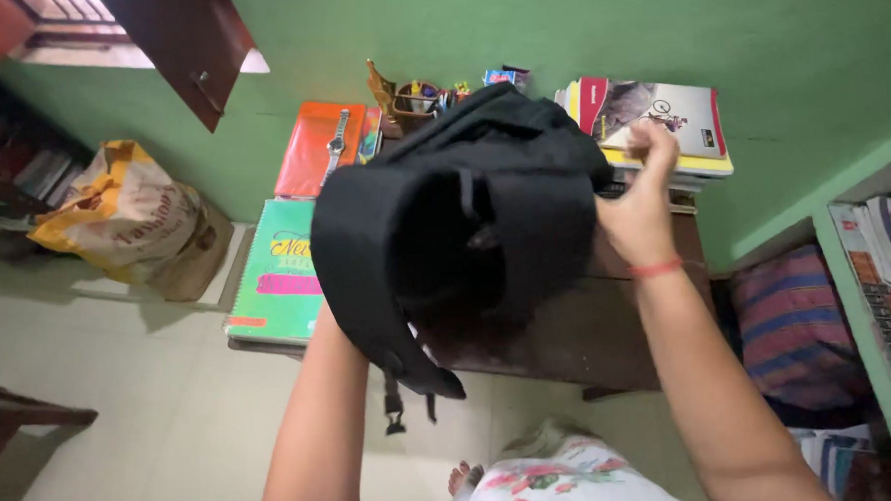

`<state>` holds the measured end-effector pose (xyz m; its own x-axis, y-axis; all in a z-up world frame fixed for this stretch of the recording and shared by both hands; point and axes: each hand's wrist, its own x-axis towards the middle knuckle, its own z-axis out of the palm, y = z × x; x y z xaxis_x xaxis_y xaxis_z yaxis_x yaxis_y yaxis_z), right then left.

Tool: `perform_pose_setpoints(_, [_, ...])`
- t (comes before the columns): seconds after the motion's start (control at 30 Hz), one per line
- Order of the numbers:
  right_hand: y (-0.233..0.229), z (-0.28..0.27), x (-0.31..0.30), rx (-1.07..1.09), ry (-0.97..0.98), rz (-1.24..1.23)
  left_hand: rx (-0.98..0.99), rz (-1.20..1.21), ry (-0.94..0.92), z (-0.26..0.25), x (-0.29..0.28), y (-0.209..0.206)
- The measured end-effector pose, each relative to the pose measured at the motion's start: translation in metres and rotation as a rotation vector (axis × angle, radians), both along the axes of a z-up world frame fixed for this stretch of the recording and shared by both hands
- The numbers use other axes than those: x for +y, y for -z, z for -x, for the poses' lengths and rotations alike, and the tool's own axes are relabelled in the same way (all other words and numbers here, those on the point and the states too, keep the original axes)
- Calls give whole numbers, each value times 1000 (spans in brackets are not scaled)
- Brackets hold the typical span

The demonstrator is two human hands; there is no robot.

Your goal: The person picks up two black backpacks from the floor, places them on a wooden desk, and arranges them alongside several notebooks and other stationery.

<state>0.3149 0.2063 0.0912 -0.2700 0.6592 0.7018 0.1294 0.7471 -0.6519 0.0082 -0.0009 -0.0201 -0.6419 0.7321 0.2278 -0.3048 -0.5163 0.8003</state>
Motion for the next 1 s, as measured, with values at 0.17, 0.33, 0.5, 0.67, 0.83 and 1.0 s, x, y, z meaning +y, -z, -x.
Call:
perform_pose_setpoints(0.17, [56,-80,-29,13,-174,582,-77,-2,72,-6,0,15])
perform_pose_setpoints(0.33, [24,-122,-73,345,-518,1292,-159,-1,139,-22,9,49])
perform_pose_setpoints(0.5, [39,-174,-82,-73,-135,1135,-610,489,-104,-70,2,97])
perform_pose_setpoints(0.67, [127,-232,-108,-519,-228,1198,-793,465,210,-114,-14,99])
perform_pose_setpoints(0.83, [140,-248,-114,-583,-151,1149,-796,527,280,-127,-14,117])
perform_pose_setpoints(1.0, [112,-203,-83,-972,265,1322,-697,672,244,-130,-8,119])
